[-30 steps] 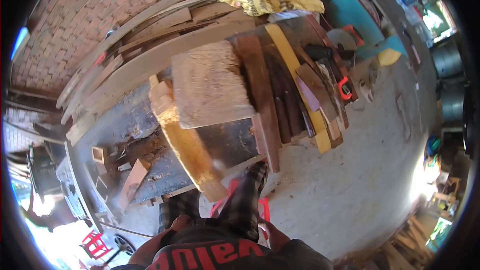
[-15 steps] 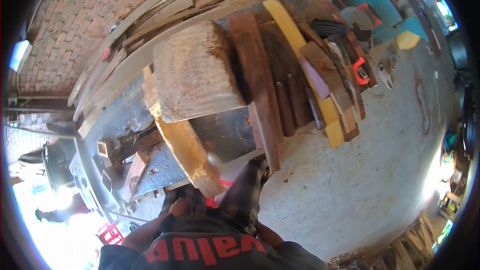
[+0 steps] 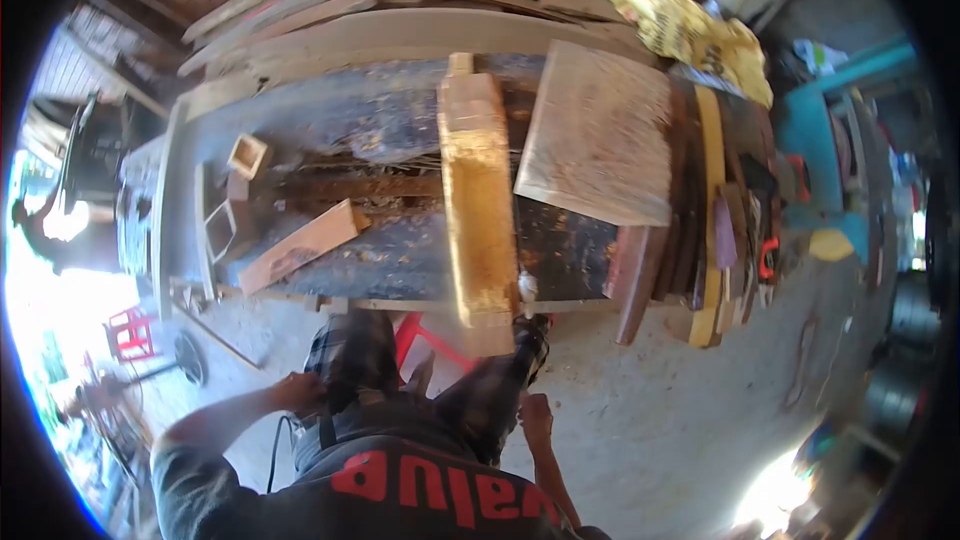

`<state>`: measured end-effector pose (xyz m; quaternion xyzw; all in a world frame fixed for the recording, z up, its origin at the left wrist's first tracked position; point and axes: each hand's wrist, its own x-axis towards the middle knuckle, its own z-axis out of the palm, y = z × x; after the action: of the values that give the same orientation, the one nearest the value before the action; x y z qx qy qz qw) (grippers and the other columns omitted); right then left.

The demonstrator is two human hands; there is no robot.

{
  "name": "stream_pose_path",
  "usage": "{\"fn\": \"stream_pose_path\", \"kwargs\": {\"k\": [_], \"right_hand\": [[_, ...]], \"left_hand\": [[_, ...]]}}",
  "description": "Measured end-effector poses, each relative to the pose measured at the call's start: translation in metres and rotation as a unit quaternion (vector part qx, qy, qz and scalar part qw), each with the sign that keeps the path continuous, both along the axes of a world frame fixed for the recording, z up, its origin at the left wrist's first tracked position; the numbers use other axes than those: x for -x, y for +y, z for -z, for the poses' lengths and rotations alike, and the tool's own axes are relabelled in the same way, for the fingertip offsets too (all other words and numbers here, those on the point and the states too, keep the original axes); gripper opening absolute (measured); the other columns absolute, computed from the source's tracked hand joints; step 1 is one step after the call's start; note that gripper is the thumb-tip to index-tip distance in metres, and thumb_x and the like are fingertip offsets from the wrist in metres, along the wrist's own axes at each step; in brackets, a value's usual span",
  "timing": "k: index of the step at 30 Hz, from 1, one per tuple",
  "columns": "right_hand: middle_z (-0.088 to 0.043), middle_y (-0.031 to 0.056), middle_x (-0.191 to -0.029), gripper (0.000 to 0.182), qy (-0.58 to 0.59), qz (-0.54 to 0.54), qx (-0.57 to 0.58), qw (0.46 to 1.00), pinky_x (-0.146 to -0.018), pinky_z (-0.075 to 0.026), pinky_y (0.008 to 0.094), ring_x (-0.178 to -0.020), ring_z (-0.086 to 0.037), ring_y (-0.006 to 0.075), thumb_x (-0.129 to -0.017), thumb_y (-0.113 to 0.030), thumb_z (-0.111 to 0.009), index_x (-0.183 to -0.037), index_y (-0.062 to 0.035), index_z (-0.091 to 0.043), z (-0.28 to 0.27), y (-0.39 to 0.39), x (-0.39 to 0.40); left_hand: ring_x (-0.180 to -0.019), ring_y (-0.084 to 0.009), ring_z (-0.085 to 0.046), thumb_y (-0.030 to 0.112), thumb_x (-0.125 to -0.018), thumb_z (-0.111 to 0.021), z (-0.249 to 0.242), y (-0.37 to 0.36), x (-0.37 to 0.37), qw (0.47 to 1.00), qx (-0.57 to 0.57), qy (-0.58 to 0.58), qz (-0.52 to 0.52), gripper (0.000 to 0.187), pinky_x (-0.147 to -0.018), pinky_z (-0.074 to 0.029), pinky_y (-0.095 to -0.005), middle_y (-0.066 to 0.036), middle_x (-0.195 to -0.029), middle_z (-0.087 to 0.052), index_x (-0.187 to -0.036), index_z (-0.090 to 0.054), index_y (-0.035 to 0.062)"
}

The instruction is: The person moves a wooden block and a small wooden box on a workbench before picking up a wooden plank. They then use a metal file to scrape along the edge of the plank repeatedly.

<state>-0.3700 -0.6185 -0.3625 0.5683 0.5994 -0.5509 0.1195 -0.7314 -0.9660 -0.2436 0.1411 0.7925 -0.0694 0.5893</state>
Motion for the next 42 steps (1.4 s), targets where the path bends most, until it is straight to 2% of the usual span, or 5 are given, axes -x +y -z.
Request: {"fn": "stream_pose_path", "kwargs": {"k": [4, 10, 15, 34, 42], "right_hand": [[-0.067, 0.0156, -0.079, 0.036, 0.008, -0.228, -0.113, 0.967, -0.064, -0.053, 0.0373, -0.067, -0.067, 0.0261, -0.091, -0.036, -0.066, -0.094, -0.0008, -0.06, -0.017, 0.001, 0.023], [-0.065, 0.0063, -0.075, 0.026, 0.088, -0.24, 0.277, 0.926, -0.061, -0.051, 0.0329, -0.069, -0.064, 0.0184, -0.092, -0.028, -0.066, -0.09, -0.0021, -0.062, -0.048, 0.006, 0.003], [-0.068, 0.0063, -0.079, 0.026, 0.105, -0.274, 0.21, 0.933, -0.063, -0.054, 0.0315, -0.072, -0.066, 0.0138, -0.089, -0.029, -0.067, -0.096, -0.0039, -0.066, -0.035, -0.012, -0.014], [-0.067, 0.0154, -0.074, 0.032, 0.084, -0.096, -0.274, 0.953, -0.062, -0.049, 0.0417, -0.07, -0.065, 0.0318, -0.089, -0.034, -0.066, -0.087, -0.0023, -0.063, -0.021, -0.119, -0.041], [-0.066, 0.0161, -0.073, 0.033, 0.121, -0.047, -0.232, 0.964, -0.062, -0.048, 0.0422, -0.067, -0.064, 0.0323, -0.09, -0.033, -0.065, -0.083, -0.0013, -0.062, -0.033, -0.119, -0.037]], "left_hand": [[-0.09, -0.033, -0.069, 0.044, -0.089, -0.06, 0.018, 0.013, 0.003, 0.961, -0.143, -0.033, 0.235, 0.036, -0.078, -0.054, -0.0435, -0.016, -0.093, -0.07, -0.101, -0.065, 0.01], [-0.085, -0.0325, -0.064, 0.021, -0.088, -0.065, -0.028, 0.14, 0.016, 0.896, -0.422, 0.136, -0.036, 0.019, -0.077, -0.051, -0.0438, -0.014, -0.095, -0.062, -0.1, -0.062, 0.0068], [-0.1, -0.0333, -0.056, 0.014, -0.086, -0.068, -0.036, 0.238, 0.022, 0.74, -0.605, 0.293, -0.01, 0.027, -0.088, -0.046, -0.0402, -0.015, -0.104, -0.055, -0.108, -0.057, 0.0022], [-0.118, -0.0434, -0.048, 0.006, -0.077, -0.058, 0.058, 0.36, 0.06, 0.62, -0.642, 0.38, -0.244, 0.058, -0.101, -0.041, -0.0494, -0.023, -0.129, -0.05, -0.133, -0.043, 0.0104], [-0.121, -0.0379, -0.048, 0.008, -0.075, -0.063, 0.067, 0.372, 0.064, 0.635, -0.615, 0.387, -0.263, 0.062, -0.103, -0.039, -0.0484, -0.019, -0.128, -0.052, -0.134, -0.044, 0.0133]]}}
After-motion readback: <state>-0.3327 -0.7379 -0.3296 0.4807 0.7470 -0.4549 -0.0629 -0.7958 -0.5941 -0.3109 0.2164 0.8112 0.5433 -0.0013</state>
